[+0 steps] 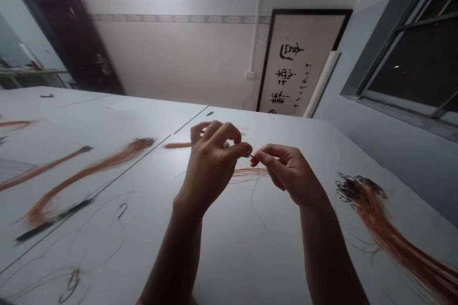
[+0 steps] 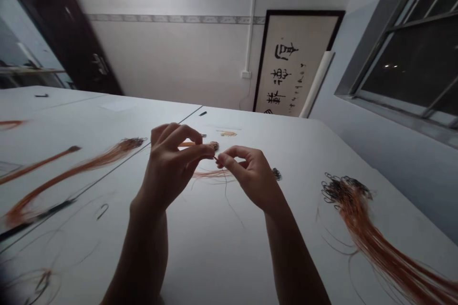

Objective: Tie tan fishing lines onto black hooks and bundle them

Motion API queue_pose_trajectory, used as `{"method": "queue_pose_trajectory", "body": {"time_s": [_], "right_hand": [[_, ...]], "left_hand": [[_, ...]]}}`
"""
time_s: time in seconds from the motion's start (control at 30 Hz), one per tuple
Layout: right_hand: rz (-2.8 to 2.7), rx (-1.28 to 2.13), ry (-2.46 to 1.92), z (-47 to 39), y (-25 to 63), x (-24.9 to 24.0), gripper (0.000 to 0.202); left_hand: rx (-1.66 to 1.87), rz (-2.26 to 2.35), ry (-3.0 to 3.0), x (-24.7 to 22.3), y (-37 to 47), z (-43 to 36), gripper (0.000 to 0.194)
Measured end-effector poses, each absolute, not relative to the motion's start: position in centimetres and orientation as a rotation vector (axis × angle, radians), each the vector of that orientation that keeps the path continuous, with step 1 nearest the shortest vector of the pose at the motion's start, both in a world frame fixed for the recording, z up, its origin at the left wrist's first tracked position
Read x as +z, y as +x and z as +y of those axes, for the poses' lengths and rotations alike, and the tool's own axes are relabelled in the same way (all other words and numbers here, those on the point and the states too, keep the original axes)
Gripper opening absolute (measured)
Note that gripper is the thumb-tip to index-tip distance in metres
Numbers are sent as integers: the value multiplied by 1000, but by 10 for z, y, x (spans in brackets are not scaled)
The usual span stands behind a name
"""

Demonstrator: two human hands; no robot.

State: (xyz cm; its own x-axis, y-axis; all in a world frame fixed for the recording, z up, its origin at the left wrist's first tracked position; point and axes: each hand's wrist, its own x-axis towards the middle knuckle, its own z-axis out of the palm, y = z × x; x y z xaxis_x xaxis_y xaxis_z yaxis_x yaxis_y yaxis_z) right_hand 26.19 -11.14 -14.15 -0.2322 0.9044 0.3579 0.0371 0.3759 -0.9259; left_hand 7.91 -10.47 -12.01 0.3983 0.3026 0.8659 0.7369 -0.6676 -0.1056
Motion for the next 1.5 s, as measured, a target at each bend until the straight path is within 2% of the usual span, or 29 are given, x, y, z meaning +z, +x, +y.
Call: {"method": "queue_pose_trajectory", "body": {"time_s": [0.2,0.4,0.47,0.67,0.8,1.23,1.5], "right_hand": [[-1551,1343,-693,-109,263,-152,24],[-1479,1462,-557,-113,262,-148,21],[-1447,1418,-570,-114,261,-147,20],[-1349,1064,-637,-125,249,-148,22],[-1330,1073,-621,-133,240,-151,20],[-1338,1191,-526,-141,239,-151,12],[-1379,1235,-527,-142,242,-148,30]], "left_hand": [[-1168,-820,-2177,-118,80,-114,20],[-1288,-784,-2145,-116,82,-118,15],[-1375,-835,-2147,-113,82,-121,10],[-1916,-1160,-2459,-110,78,-123,31],[-1907,-1232,-2630,-111,79,-126,30],[-1978,-1203,-2563,-106,84,-137,19],[-2073,-1170,-2580,-106,86,-139,19]]}}
